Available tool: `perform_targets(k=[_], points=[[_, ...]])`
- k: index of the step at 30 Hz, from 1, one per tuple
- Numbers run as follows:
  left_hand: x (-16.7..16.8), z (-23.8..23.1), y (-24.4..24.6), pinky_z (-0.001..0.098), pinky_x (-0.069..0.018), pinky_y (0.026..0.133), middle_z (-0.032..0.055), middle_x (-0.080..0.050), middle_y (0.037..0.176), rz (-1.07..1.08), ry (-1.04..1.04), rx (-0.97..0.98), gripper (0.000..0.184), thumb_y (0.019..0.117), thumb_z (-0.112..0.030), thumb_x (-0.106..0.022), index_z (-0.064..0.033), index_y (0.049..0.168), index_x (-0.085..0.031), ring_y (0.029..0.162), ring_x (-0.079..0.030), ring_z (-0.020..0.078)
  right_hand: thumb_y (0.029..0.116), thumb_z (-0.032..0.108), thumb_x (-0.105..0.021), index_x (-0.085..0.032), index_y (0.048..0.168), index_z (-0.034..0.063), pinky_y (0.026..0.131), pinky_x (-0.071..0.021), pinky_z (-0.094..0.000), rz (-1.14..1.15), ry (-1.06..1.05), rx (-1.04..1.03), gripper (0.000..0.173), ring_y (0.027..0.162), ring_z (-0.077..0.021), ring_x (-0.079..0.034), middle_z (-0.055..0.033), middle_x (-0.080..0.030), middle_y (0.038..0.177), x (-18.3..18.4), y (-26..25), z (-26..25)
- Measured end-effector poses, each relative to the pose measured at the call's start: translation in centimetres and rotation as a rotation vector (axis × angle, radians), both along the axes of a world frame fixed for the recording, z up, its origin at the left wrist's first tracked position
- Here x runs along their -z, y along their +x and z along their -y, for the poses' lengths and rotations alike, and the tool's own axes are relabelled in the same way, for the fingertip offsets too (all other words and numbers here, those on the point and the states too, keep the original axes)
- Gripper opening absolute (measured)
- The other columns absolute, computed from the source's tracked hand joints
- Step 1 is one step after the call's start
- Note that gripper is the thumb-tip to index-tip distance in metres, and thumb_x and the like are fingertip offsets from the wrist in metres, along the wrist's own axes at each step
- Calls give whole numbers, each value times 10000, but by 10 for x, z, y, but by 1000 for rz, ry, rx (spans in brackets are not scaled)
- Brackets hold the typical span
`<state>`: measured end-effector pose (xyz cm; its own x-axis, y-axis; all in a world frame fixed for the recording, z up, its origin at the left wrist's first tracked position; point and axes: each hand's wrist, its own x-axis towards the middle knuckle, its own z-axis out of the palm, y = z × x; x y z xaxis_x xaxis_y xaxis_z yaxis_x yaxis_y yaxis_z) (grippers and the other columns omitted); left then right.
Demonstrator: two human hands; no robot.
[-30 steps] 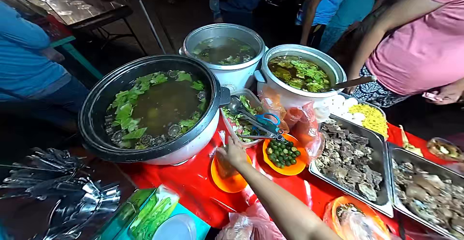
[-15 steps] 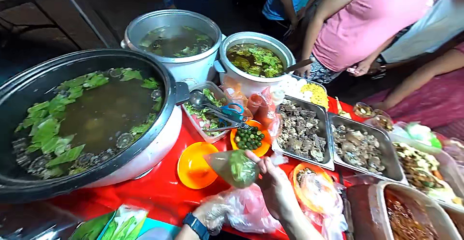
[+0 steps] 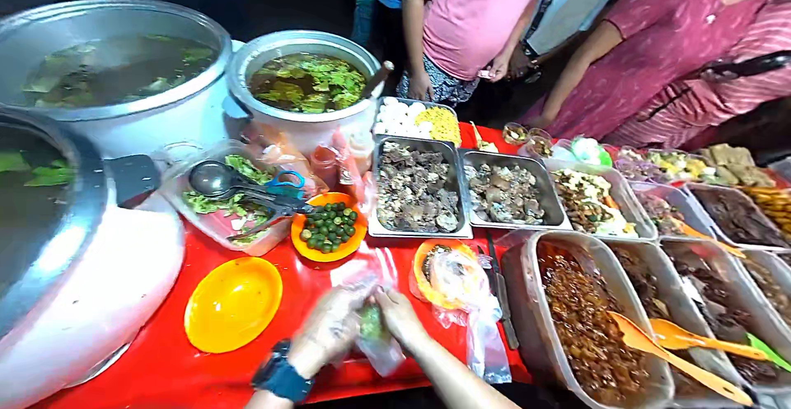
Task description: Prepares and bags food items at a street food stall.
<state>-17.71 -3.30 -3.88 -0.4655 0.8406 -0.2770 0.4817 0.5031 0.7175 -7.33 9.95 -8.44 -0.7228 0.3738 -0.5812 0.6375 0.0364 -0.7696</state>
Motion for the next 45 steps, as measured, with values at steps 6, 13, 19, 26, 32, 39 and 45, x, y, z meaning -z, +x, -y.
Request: perform_targets(k=[6, 13, 19, 26, 32, 39, 45], points=[[-1, 26, -21, 650, -424, 1069, 121, -699, 1300, -94, -209, -337, 342, 997, -111, -596, -180, 1310, -716, 1247, -624, 369, 924, 229, -724, -615, 1322, -7, 1059, -511, -466, -118, 428, 286, 476, 1255, -319, -603, -206, -623, 1340, 16, 114, -27], [-39, -9, 44, 431, -582, 903, 107, -692, 1277, 42, 193, -389, 392, 935, -223, -699, -108, 1310, -691, 1027, -701, 202, 952, 163, -694, -688, 1139, -40, 918, -556, -472, 88, 130, 454, 276, 981, -264, -693, -183, -717, 1047, 59, 231, -78], [-16, -79, 120, 423, -441, 1122, 154, -451, 1551, 593, 426, -338, 838, 937, -398, -656, -26, 1590, -286, 1391, -479, 226, 1000, -9, -567, -445, 1356, 9, 984, -567, -364, -673, -333, 189, 377, 1090, -128, -675, -49, -675, 1226, -85, 205, -84], [-56, -65, 122, 281, -593, 824, 23, -722, 978, 1297, 424, -363, 297, 1074, -112, -352, -32, 1208, -604, 904, -693, 86, 1003, -1, -538, 41, 1517, -229, 1219, -358, -314, -608, 217, 203, 807, 1477, -170, -407, -343, -256, 1613, -74, 211, -2], [-52, -63, 97, 279, -558, 818, 25, -704, 973, 829, 202, -128, 274, 1030, -225, -570, -12, 1179, -656, 881, -660, 71, 971, 77, -574, -78, 1490, -274, 1067, -511, -447, -333, 475, 127, 800, 1234, -338, -649, -412, -527, 1369, -63, 201, 50], [-51, -53, 43, 374, -531, 964, 67, -724, 1071, 420, 139, 84, 347, 999, -330, -629, -59, 1204, -702, 996, -674, 126, 901, 294, -768, -520, 1440, -35, 976, -564, -466, -242, 339, 395, 679, 1218, -277, -641, -197, -596, 1416, -49, 209, 8], [-87, -34, 24, 221, -532, 664, -39, -681, 813, 470, 170, 520, 214, 1036, -242, -571, -96, 1067, -724, 696, -608, 4, 694, 317, -901, -504, 1455, 228, 837, -610, -318, -510, -103, 269, 862, 998, -89, -694, 27, -704, 1195, -100, 130, -22]])
